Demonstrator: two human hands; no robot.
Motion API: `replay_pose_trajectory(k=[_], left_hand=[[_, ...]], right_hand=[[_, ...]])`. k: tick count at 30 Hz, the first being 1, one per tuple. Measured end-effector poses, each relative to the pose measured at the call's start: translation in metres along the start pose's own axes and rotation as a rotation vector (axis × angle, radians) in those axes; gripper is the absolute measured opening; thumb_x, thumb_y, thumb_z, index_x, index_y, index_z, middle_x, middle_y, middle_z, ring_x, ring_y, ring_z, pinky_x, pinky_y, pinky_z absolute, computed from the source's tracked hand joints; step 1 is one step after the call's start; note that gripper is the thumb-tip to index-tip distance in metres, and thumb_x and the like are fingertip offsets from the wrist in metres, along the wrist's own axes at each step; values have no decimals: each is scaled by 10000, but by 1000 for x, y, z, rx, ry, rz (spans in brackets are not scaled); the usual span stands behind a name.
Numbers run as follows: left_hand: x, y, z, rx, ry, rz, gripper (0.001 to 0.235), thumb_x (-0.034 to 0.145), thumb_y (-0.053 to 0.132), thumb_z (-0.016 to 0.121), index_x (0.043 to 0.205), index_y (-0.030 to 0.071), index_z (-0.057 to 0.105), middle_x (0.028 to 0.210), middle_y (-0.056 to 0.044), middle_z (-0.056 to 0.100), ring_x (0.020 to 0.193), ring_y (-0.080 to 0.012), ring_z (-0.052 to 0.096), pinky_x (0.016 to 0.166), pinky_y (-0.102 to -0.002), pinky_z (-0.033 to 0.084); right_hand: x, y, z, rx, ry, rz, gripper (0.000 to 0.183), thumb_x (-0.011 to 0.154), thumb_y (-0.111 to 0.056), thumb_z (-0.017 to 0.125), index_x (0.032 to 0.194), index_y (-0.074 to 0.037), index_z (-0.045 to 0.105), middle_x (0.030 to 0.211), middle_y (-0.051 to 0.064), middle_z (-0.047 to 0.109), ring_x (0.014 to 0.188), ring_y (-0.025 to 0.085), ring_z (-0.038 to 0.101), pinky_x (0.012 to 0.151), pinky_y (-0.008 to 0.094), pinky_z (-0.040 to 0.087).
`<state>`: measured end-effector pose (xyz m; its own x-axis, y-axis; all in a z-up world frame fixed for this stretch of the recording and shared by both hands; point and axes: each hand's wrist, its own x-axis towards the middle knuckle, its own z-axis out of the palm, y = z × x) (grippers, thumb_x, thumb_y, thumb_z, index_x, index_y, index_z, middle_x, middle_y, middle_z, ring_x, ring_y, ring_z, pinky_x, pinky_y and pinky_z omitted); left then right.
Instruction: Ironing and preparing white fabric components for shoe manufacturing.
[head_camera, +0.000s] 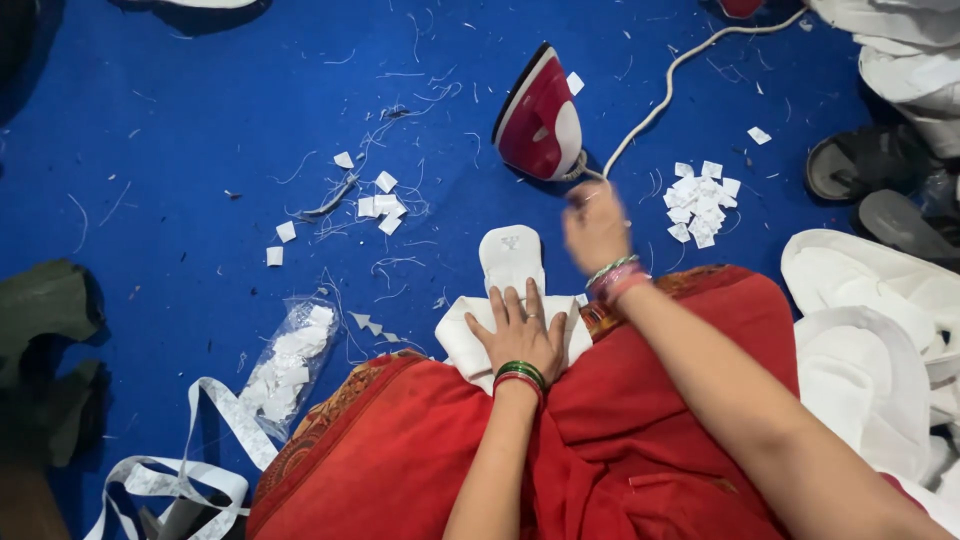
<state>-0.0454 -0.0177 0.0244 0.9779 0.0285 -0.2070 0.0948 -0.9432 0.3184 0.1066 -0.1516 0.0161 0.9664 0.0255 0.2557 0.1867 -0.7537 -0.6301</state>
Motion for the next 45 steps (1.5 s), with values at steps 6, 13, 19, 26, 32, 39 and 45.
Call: replay_pose_trajectory(k=[6,13,19,26,32,39,45], left_hand=[[1,-2,3,-19,32,11,729,985,578,357,1557,126,350,1579,-184,354,1517,-373,163,1108,-769,62],[2,-2,2,-48,35,19,729,973,574,377,1535,110,386,1582,-187,347,1514,-369,171,1116,-762,49],[2,-2,3,-50,33,17,719,975,559,374,1537,113,399,1584,-185,348,1514,-370,173,1119,-765,45],[3,-6,-7,-11,-20,37,776,959,630,398,1531,106,389,1611,-179,315,1532,-369,153,1131,-761,34],[22,-25,-13,0,-97,72,999,814,705,586,1594,141,319,1618,-161,296,1510,-389,167,1091,-790,161],[86,-49,-249,-11,-55,162,606,749,534,739,1189,118,722,1138,-235,690,1055,-456,664,908,-538,537],[127,23,-388,-288,1330,449,635,974,395,774,1516,155,546,1594,-209,438,1478,-482,388,1228,-538,371]], right_hand=[[-30,-17,29,-299,-512,-557,562,890,-131,639,1430,-45,511,1535,128,459,1446,343,419,1195,459,363],[-18,-38,10,-813,-802,-610,782,919,-200,570,1606,-167,197,1690,20,144,1527,336,189,1165,580,250],[-10,-75,-8,-826,-772,-292,840,898,-350,603,1565,-4,226,1696,197,84,1467,378,284,1116,488,339],[-18,-5,42,-531,-540,-856,720,962,-194,609,1623,-63,354,1649,111,324,1489,303,407,1186,421,380],[-16,-32,12,-563,-442,-606,819,659,-178,723,1398,49,454,1566,260,364,1317,370,493,998,414,462],[1,-21,-167,-430,-359,-161,257,890,-359,676,929,-109,720,879,114,730,841,318,706,745,440,562],[-5,179,-287,-685,-606,116,336,942,-443,597,1115,-181,718,1014,104,779,959,313,745,846,438,599]])
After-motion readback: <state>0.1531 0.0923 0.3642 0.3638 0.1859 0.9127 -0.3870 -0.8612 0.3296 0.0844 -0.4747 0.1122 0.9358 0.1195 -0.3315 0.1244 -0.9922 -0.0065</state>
